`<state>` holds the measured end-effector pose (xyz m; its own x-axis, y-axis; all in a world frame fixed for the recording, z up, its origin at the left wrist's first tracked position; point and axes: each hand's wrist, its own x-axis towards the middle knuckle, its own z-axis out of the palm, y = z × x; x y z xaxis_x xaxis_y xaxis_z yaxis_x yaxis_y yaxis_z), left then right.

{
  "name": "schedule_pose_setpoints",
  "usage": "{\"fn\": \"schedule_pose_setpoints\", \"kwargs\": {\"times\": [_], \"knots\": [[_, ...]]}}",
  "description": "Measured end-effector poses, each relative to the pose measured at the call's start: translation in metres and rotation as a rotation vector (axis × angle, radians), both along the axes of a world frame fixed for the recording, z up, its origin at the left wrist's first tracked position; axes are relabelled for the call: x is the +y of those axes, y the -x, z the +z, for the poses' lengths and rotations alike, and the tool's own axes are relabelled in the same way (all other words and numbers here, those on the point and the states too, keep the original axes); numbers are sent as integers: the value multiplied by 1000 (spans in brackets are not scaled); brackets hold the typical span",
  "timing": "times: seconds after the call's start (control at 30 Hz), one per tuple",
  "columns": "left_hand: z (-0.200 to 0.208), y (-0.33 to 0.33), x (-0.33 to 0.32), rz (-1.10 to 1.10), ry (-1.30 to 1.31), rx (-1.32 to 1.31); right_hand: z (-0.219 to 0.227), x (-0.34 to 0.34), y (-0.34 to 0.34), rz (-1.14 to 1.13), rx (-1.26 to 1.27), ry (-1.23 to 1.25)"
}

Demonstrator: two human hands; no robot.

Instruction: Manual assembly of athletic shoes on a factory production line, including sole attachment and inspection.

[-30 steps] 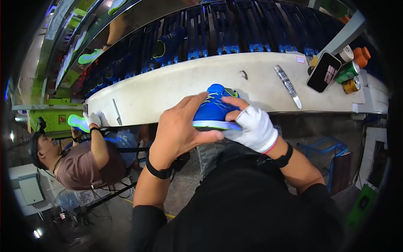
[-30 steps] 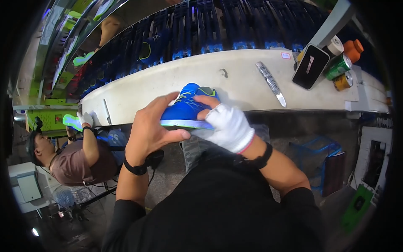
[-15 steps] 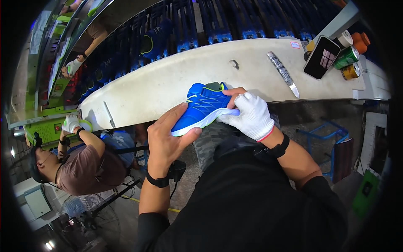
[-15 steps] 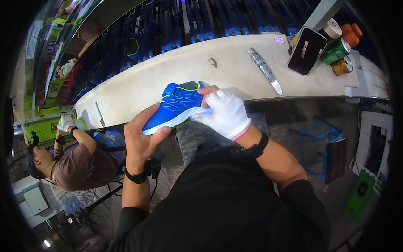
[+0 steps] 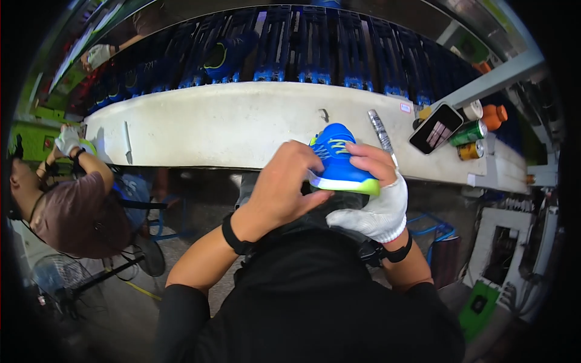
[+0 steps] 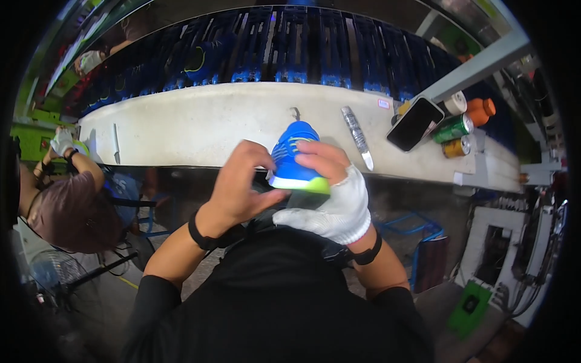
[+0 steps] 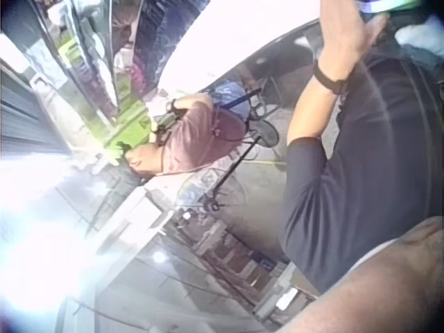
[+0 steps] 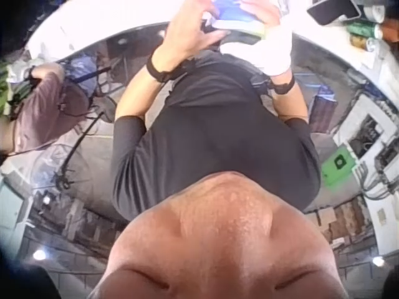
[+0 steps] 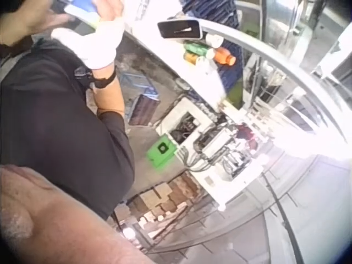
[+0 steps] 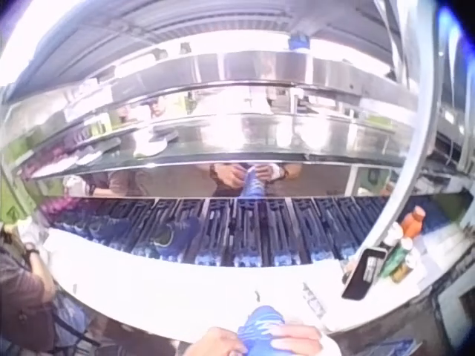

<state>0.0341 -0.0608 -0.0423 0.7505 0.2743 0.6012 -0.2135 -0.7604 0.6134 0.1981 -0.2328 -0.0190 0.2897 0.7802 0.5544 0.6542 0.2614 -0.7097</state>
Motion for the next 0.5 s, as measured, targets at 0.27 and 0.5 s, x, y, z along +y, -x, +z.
{"fn": "schedule_pose_setpoints", "kwargs": {"times": [0.27, 0.5], "knots": [[-30, -9, -14, 33, 133, -158, -6, 2, 1, -122, -32, 29], [-29, -5, -24, -46, 294, -108, -2, 4, -3, -110, 102, 57]]}}
